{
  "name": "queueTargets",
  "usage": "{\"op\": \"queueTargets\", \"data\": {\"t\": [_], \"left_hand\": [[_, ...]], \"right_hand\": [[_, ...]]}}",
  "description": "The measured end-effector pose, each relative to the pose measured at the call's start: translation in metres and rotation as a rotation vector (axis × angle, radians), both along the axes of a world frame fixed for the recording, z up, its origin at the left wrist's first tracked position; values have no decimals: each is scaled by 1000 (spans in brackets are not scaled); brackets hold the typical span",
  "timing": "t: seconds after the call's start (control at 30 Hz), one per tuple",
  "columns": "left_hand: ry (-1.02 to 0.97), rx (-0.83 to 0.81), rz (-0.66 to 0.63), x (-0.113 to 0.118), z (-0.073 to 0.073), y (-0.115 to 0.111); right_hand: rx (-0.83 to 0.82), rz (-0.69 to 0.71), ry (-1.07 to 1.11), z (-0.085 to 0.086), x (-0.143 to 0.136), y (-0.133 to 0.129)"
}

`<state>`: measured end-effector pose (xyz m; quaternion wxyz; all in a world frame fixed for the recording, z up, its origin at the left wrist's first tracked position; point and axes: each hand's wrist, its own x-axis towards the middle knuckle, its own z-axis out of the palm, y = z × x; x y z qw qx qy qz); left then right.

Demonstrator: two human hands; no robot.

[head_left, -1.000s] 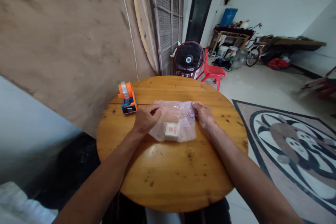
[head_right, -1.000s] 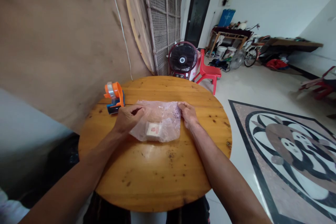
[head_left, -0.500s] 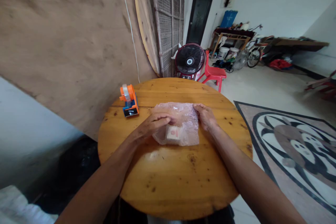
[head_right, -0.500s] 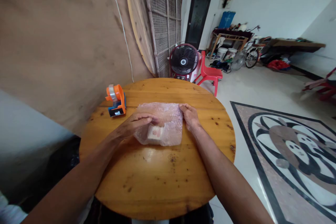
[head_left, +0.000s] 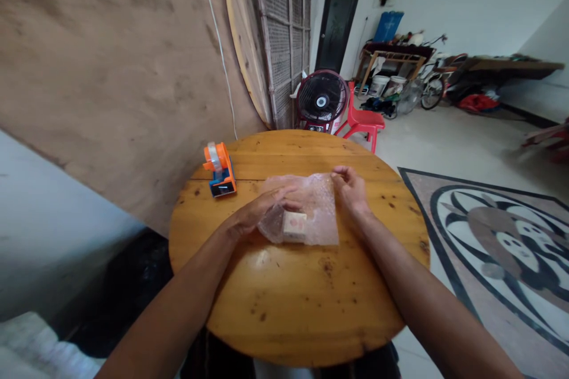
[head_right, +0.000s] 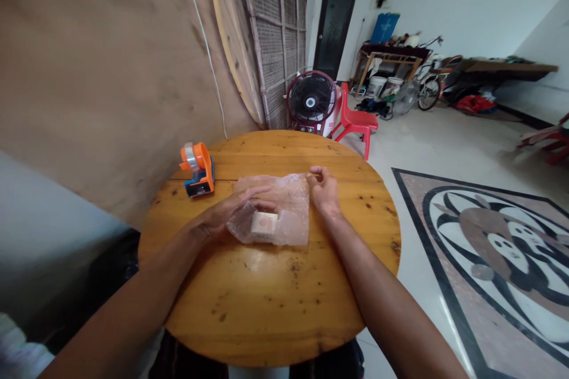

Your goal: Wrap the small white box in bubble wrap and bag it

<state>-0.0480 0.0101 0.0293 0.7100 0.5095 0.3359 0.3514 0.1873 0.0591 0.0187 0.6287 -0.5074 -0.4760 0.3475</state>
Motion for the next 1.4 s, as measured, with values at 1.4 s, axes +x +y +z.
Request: {"op": "queueTargets", "data": {"t": [1.4], "left_hand": [[-184,-164,-99,-7,-3,9]], "right_hand": [[-229,1202,-427,54,4,-63]]}}
